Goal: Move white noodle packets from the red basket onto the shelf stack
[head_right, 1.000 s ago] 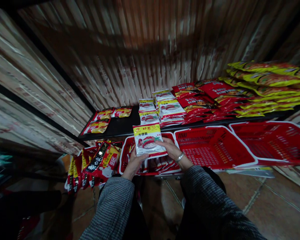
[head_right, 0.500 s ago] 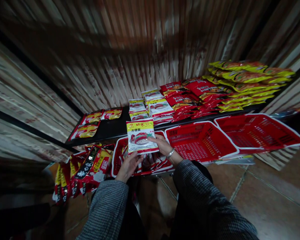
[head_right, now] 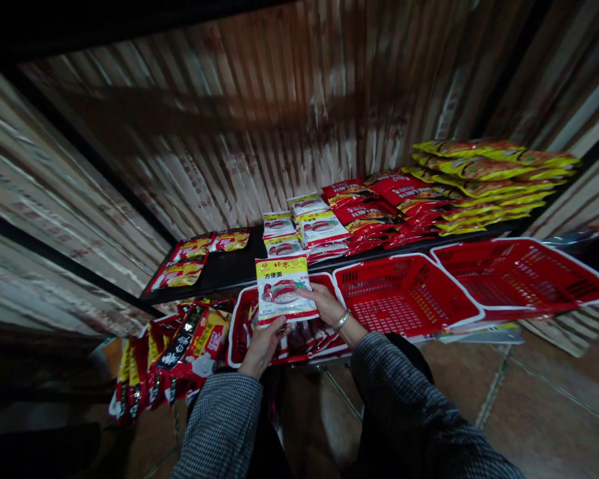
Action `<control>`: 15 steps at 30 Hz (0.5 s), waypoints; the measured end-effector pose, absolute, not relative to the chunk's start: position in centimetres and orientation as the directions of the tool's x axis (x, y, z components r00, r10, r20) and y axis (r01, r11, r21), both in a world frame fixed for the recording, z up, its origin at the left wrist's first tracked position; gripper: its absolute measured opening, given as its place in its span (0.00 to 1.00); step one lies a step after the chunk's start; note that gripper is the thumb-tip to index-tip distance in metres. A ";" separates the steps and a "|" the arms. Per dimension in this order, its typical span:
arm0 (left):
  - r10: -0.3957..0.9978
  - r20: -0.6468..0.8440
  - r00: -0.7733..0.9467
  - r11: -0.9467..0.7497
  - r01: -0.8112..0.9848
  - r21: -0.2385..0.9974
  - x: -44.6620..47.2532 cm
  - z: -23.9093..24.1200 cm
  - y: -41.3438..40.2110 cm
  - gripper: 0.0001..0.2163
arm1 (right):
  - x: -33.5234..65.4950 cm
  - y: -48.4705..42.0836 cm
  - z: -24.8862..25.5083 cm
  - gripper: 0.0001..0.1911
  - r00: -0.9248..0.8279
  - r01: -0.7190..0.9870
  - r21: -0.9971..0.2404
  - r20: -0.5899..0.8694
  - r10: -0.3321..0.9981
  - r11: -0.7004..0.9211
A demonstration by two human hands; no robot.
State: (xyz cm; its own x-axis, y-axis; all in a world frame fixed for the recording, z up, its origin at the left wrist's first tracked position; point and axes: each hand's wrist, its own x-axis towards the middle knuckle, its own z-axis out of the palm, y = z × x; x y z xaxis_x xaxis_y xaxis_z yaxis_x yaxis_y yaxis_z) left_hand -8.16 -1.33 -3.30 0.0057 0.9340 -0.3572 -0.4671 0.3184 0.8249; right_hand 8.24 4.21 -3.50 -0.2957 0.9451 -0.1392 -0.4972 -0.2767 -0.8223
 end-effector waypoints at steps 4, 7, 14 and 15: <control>0.942 -0.335 -0.011 0.292 -0.465 0.836 -8.6 -3.4 -1.3 0.20 | 8.0 4.4 -3.5 0.18 -0.299 -0.527 -0.801 -0.139 0.944 -0.285; 0.938 -0.347 0.013 0.312 -0.471 0.825 -8.9 -3.6 -1.5 0.18 | 7.7 4.5 -3.6 0.19 -0.316 -0.547 -0.783 -0.134 0.939 -0.296; 0.926 -0.377 -0.032 0.329 -0.424 0.844 -8.0 -3.7 -1.8 0.20 | 6.3 4.0 -4.0 0.21 -0.315 -0.569 -0.766 -0.134 0.940 -0.300; 0.919 -0.389 -0.062 0.331 -0.417 0.847 -7.8 -3.7 -1.8 0.20 | 6.2 3.8 -4.0 0.21 -0.315 -0.568 -0.766 -0.136 0.939 -0.301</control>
State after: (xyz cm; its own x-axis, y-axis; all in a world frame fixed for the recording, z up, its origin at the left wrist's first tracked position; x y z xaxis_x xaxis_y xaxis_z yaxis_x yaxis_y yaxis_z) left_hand -7.82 -1.85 -3.71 -0.0618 0.9191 -0.3893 -0.4166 0.3306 0.8468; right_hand 6.24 3.85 -3.97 -0.3153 0.9392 -0.1356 -0.5683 -0.3013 -0.7657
